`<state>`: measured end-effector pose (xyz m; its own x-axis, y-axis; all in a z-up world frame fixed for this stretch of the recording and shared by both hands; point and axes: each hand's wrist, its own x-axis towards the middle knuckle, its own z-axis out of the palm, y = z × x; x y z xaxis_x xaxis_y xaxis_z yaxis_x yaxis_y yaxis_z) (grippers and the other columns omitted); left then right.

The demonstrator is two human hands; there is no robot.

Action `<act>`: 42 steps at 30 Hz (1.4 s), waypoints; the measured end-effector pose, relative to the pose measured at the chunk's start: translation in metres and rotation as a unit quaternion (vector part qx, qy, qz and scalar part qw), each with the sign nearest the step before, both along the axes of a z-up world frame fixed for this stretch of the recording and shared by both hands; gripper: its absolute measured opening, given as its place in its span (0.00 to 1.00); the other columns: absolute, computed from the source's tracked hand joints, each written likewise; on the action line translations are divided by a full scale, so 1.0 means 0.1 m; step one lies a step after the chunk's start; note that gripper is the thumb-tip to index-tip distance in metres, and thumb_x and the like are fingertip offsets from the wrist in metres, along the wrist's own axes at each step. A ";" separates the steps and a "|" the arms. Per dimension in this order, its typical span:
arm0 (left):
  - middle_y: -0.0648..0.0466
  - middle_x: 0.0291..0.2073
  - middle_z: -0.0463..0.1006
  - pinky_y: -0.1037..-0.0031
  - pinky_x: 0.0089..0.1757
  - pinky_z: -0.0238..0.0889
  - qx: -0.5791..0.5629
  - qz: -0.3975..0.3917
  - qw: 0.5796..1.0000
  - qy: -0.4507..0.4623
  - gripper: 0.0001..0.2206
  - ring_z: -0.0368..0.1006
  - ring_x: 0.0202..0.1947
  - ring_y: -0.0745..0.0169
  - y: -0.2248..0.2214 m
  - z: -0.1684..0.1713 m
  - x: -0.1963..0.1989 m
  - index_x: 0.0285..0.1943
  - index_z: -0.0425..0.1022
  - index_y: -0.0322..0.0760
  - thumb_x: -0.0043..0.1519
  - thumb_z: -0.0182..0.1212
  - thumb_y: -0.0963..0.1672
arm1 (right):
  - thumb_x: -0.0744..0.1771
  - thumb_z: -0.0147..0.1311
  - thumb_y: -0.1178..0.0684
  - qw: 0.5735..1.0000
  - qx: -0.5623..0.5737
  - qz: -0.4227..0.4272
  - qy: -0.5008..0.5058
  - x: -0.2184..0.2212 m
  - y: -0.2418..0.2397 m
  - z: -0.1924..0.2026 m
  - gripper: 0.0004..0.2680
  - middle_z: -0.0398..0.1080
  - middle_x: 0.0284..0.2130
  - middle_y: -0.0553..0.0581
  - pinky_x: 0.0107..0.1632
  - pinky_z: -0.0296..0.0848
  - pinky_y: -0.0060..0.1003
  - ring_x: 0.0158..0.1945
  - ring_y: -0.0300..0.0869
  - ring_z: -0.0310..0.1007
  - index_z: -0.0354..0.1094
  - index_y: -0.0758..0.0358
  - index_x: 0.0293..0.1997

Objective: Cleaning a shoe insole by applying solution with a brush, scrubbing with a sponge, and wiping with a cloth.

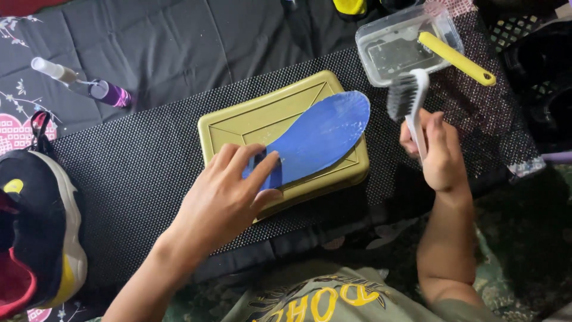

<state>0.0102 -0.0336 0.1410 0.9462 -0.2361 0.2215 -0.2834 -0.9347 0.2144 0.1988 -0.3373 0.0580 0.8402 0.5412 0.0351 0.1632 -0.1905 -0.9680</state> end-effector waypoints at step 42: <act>0.45 0.39 0.82 0.59 0.48 0.65 -0.273 -0.051 0.932 -0.233 0.07 0.80 0.44 0.45 0.26 -0.55 -0.02 0.39 0.78 0.27 0.57 0.56 0.37 | 0.73 0.54 0.46 0.661 -0.365 0.067 -0.652 -0.20 0.99 0.65 0.14 0.64 0.16 0.44 0.20 0.56 0.37 0.20 0.39 0.67 0.63 0.48 0.25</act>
